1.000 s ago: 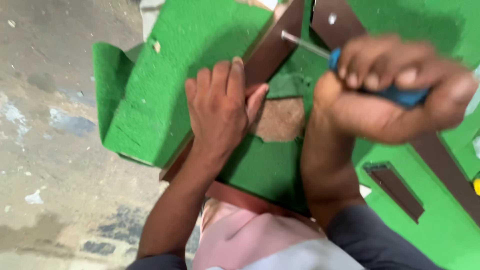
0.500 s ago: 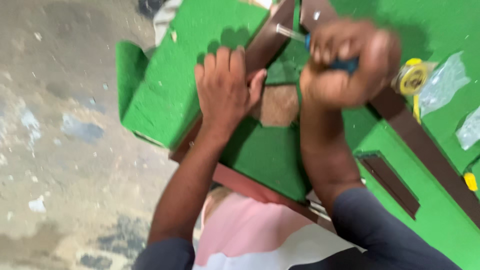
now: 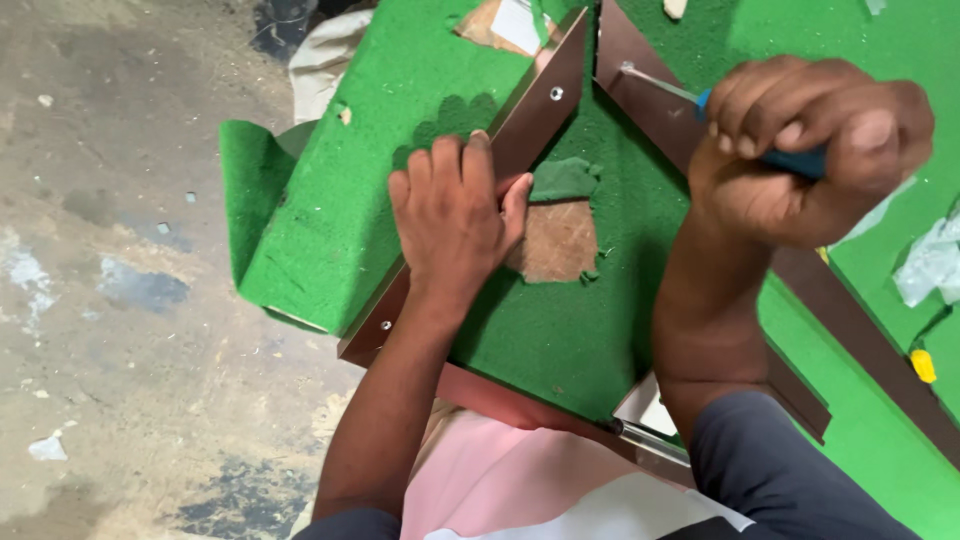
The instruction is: The person inserts plastic strips into copper-colored metal profiles, aligns them on a green workbench, and fastens them with screws using a screwdriver. The person also handles small metal brackets and screws from a plastic bag.
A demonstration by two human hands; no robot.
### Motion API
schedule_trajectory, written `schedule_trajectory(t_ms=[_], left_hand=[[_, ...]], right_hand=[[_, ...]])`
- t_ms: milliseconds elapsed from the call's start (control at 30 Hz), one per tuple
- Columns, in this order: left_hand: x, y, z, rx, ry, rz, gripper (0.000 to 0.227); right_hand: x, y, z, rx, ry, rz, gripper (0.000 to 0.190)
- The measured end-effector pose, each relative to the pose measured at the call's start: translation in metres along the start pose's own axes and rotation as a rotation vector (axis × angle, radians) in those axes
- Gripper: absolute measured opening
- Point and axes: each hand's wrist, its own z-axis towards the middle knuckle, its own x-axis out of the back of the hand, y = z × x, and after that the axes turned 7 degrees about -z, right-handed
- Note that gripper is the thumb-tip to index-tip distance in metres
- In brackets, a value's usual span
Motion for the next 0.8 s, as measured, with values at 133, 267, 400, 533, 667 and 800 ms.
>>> schedule_trajectory(t_ms=[133, 267, 400, 533, 667, 800], left_hand=[[0.002, 0.0, -0.004, 0.0, -0.015, 0.003, 0.056], [0.0, -0.001, -0.001, -0.003, -0.012, 0.003, 0.057], [-0.003, -0.003, -0.004, -0.009, -0.003, 0.016, 0.057], [-0.017, 0.019, -0.003, -0.075, 0.215, -0.022, 0.05], [-0.054, 0.072, -0.008, -0.291, -0.044, 0.021, 0.041], [-0.108, 0.1, -0.01, -0.363, -0.084, -0.368, 0.044]], right_hand=[[0.007, 0.008, -0.009, -0.058, 0.09, 0.028, 0.03], [0.016, 0.014, 0.001, -0.004, 0.03, -0.012, 0.032], [0.007, 0.013, 0.021, -0.003, -0.179, -0.028, 0.035], [-0.038, 0.007, 0.017, -0.017, 0.13, -0.076, 0.03], [-0.058, -0.003, 0.027, -0.089, 0.02, -0.084, 0.027], [-0.036, -0.003, 0.047, -0.164, -0.443, -0.051, 0.023]])
